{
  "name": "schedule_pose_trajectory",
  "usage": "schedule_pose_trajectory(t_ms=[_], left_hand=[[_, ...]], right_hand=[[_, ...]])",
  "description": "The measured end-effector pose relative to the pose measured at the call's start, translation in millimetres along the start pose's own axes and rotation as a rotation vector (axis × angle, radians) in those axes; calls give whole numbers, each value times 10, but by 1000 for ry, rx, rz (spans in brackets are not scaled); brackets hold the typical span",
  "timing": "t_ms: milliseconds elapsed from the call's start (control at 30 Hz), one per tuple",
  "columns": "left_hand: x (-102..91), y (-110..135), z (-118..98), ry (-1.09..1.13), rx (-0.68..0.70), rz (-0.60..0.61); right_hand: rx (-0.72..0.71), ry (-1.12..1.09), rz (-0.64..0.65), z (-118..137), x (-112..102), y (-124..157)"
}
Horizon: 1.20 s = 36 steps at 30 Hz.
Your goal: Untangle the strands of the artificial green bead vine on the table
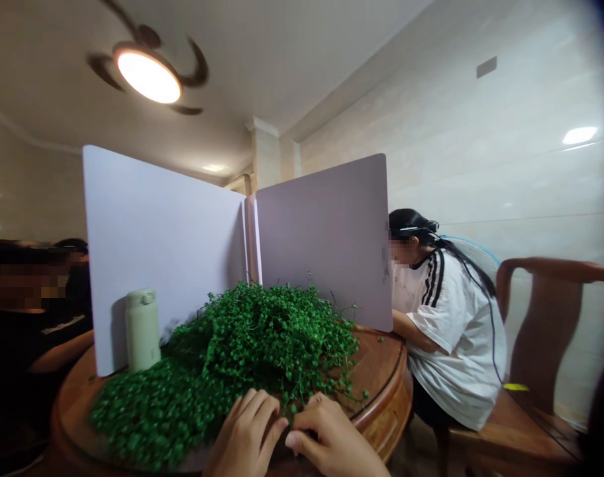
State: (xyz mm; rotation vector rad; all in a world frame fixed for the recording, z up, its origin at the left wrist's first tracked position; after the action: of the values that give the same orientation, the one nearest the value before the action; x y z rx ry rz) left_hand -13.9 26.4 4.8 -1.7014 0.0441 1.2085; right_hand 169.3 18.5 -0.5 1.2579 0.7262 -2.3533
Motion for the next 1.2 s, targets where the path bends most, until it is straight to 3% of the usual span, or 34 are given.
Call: schedule_pose_trajectory(t_ms=[133, 333, 600, 1000, 1200], left_hand=[[1, 36, 58, -18, 3, -129], [48, 47, 74, -70, 10, -98], [29, 51, 33, 29, 39, -212], [65, 60, 99, 177, -31, -88], [94, 17, 72, 146, -7, 9]], right_hand=[[-23, 25, 10, -20, 8, -8], [-25, 50, 22, -26, 24, -8], [11, 4, -5, -14, 2, 13], [-12, 95, 11, -45, 32, 0], [-42, 98, 9, -53, 44, -23]])
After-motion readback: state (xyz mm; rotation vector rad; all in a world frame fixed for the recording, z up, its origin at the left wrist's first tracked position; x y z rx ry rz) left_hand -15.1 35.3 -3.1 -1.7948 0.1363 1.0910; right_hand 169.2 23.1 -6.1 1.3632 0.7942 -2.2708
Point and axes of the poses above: each hand's wrist, its own y-axis away from the middle knuckle, its own x-axis out of the palm, z = x × y, the point moved 3 cm from there along -y, towards the middle knuckle, and after that the axes turned 11 degrees about z, right-handed, at the moved point
